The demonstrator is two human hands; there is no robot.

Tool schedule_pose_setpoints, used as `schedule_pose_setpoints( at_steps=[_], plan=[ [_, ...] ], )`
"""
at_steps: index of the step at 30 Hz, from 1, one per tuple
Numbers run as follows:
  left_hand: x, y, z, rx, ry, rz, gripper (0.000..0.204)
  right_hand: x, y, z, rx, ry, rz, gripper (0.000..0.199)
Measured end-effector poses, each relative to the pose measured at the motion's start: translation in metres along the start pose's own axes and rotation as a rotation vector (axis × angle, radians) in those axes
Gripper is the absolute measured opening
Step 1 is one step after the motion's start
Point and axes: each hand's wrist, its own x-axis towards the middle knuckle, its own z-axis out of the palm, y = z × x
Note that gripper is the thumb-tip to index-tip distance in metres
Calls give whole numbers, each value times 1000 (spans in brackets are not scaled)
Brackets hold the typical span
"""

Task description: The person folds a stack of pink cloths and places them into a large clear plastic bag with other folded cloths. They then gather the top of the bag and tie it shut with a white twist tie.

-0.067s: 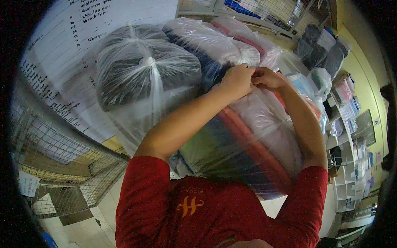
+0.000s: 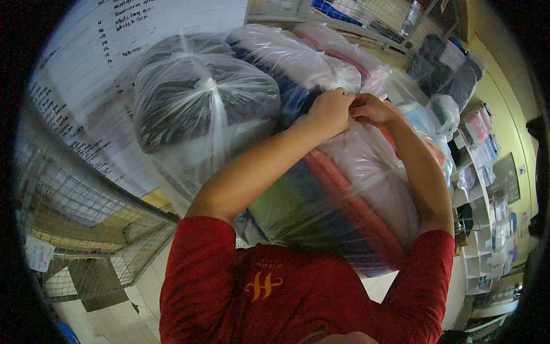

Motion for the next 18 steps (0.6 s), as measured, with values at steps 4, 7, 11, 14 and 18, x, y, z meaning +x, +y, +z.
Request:
schedule_pose_setpoints(
  at_steps=[4, 7, 11, 14, 18],
  plan=[
    [6, 3, -1, 63, -2, -63, 40, 1, -7, 3, 23, 30, -25, 30],
    [9, 2, 7, 60, -7, -19, 41, 10, 10, -20, -87, -21, 33, 32],
    [9, -1, 6, 24, 37, -74, 37, 8, -1, -15, -223, -42, -32, 31],
    [11, -4, 7, 26, 58, -107, 34, 4, -7, -10, -227, -37, -46, 30],
    [14, -8, 8, 31, 36, -81, 33, -2, -5, -8, -86, -13, -23, 27]
  ],
)
